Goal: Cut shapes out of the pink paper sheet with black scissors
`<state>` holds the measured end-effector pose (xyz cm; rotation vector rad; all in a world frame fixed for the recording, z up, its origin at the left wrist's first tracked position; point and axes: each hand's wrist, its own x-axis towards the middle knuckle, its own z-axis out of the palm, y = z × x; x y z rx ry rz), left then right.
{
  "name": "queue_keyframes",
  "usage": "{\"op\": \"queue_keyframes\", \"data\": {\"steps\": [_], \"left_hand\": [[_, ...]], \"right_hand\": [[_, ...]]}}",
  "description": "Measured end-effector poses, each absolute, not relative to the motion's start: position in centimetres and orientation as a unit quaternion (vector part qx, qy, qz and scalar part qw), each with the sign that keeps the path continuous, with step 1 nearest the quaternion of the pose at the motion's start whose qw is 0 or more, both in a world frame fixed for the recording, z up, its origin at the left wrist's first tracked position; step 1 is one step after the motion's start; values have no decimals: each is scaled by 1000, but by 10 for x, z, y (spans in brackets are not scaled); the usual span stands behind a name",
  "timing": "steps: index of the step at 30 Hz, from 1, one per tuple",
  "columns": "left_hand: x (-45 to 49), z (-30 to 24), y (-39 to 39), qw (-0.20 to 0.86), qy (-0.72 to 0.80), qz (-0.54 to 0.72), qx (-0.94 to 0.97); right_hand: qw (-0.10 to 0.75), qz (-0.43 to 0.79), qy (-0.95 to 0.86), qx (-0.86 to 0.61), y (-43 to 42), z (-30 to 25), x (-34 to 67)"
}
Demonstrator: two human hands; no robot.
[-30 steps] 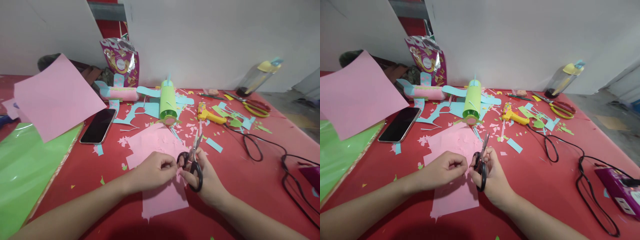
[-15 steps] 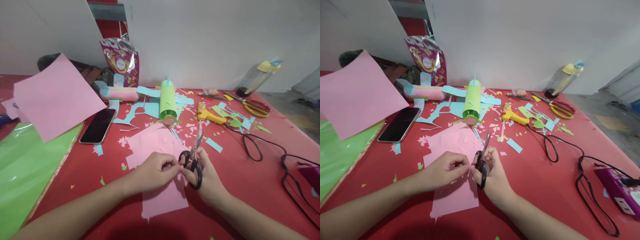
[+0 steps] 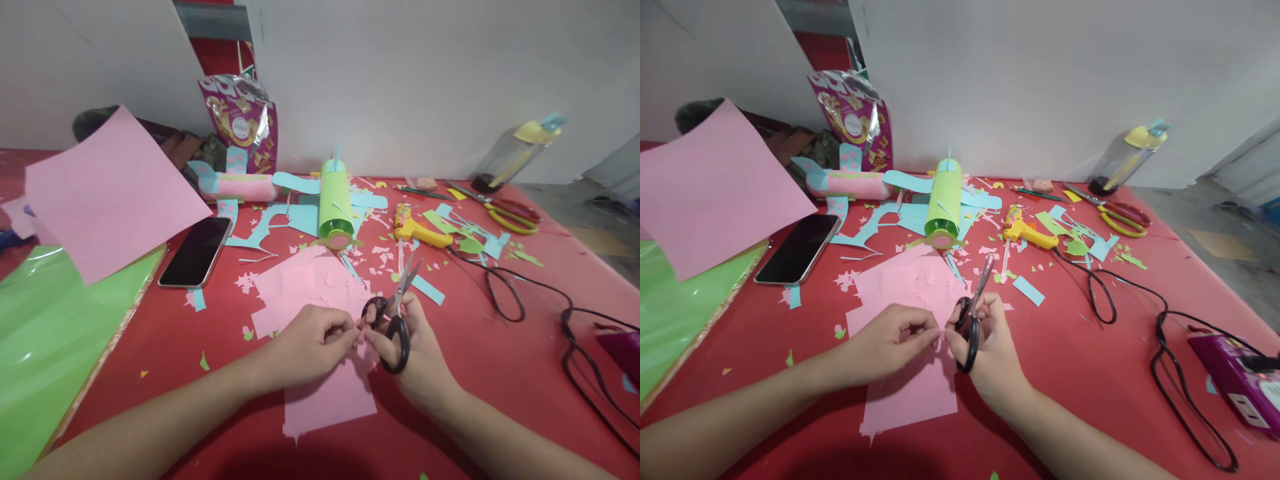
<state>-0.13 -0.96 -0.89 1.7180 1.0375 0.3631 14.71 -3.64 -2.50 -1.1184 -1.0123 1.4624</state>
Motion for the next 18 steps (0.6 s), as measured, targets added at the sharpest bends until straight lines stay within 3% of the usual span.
{"op": "queue_keyframes", "data": {"steps": [18], "left_hand": [[0,-10,-11,515,435,165,720]], "right_hand": [[493,608,-413,-465,-37,-24,147]]}}
